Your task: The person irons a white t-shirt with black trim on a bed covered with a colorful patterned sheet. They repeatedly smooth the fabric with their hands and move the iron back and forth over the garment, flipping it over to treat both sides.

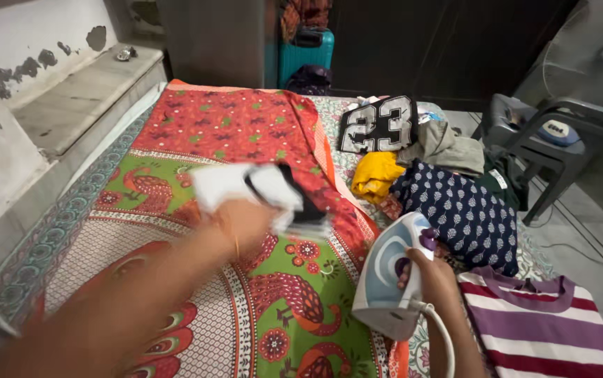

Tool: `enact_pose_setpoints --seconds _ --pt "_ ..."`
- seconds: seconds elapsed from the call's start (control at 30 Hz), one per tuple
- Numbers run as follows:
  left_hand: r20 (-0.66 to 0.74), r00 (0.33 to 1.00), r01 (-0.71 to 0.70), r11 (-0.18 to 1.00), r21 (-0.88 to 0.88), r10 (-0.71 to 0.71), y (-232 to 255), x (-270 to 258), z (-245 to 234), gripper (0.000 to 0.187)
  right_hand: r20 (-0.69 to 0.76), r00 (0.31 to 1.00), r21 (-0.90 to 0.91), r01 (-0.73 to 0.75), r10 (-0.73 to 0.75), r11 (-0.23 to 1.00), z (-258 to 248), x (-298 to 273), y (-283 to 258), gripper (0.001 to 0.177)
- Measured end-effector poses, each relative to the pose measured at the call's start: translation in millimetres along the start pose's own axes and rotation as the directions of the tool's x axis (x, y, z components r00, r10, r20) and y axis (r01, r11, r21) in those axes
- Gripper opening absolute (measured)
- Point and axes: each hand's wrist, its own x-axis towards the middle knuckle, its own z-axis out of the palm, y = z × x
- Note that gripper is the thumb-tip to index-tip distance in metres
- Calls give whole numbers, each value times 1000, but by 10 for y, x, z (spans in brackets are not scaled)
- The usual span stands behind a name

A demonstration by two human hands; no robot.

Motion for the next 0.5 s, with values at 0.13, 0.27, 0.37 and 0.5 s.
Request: enact_pose_setpoints --seconds 0.13,0.27,0.37,0.5 --pt "331 936 -69 984 -164 121 580 -833 1452 57 -31 1000 87 7 -5 996 -57 48 120 27" --pt "-153 988 -66 954 -293 21 626 -1310 2187 83 -21 1000 51 -19 20 998 -97 127 150 28" --pt "-339 854 153 813 -562 -395 315 -1197 2468 64 -53 996 -19 -75 74 997 -62 102 133 30" --pt "217 533 461 66 -885 -818 -366 -714 2810 69 -59 995 -17 -78 77 997 12 30 62 26"
